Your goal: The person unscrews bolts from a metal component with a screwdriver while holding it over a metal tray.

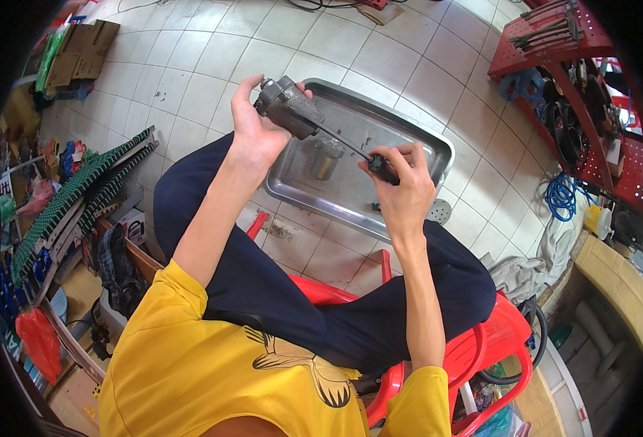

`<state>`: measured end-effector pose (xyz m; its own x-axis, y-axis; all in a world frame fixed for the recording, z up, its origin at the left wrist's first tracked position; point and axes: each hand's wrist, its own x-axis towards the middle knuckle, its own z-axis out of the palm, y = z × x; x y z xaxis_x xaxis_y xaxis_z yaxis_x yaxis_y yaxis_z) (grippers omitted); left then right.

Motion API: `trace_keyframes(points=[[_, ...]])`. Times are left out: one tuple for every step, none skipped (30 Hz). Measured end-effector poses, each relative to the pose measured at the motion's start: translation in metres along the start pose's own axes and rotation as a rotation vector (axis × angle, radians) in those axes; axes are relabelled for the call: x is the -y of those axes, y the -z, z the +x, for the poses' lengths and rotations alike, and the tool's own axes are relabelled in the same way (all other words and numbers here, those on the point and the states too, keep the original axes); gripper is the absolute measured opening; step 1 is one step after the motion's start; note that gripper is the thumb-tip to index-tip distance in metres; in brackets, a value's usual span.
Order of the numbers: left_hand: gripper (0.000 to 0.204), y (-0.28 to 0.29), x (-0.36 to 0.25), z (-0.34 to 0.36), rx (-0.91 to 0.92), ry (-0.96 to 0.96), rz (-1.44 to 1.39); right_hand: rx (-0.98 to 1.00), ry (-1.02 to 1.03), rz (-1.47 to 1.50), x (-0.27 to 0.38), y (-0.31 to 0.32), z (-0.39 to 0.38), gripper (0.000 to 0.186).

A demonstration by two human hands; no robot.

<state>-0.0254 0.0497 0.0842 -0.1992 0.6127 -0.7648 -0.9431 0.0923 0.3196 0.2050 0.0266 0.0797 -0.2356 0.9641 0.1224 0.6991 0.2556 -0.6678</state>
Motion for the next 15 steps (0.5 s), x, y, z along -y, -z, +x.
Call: trace_keyframes(points=[[0.052,0.001,0.000,0.001,0.002,0.003,-0.002,0.000,0.009,-0.001,0.001,0.000,0.000,0.026],[0.052,0.002,0.001,0.002,0.005,0.007,-0.003,0.002,0.001,0.004,0.001,0.000,0.000,0.026],[0.052,0.002,0.001,0.003,0.007,0.010,-0.004,0.004,-0.007,0.010,0.001,0.000,0.001,0.025],[0.052,0.003,0.003,0.002,-0.003,0.007,0.003,0.005,-0.016,0.016,0.000,-0.001,0.001,0.025],[0.051,0.002,0.005,0.001,-0.012,0.004,0.011,-0.010,0.003,0.051,-0.002,-0.003,0.001,0.025],[0.051,0.002,0.008,0.000,-0.022,0.002,0.017,-0.024,0.023,0.086,-0.005,-0.006,0.002,0.025],[0.050,0.003,0.011,0.001,-0.014,0.000,0.035,-0.040,0.042,0.120,-0.008,-0.008,0.002,0.025],[0.049,0.005,0.014,0.002,-0.007,-0.002,0.053,0.004,-0.043,0.195,-0.009,-0.009,0.002,0.024],[0.049,0.005,0.017,0.003,0.001,-0.002,0.070,0.048,-0.128,0.268,-0.008,-0.011,0.001,0.023],[0.048,0.006,0.021,0.002,0.002,-0.001,0.101,0.092,-0.213,0.340,-0.007,-0.012,0.001,0.023],[0.047,0.006,0.025,0.000,0.004,-0.001,0.132,0.137,-0.278,0.394,-0.006,-0.013,0.001,0.023],[0.046,0.006,0.029,-0.002,0.009,0.003,0.161,0.179,-0.344,0.444,-0.007,-0.013,0.001,0.022],[0.045,0.007,0.033,-0.003,0.018,0.017,0.182,0.221,-0.410,0.494,-0.006,-0.013,0.001,0.022],[0.044,0.008,0.037,-0.003,0.028,0.030,0.202,0.231,-0.414,0.523,-0.004,-0.012,0.001,0.022],[0.043,0.010,0.040,-0.003,0.035,0.039,0.223,0.242,-0.416,0.555,0.000,-0.012,0.002,0.021]])
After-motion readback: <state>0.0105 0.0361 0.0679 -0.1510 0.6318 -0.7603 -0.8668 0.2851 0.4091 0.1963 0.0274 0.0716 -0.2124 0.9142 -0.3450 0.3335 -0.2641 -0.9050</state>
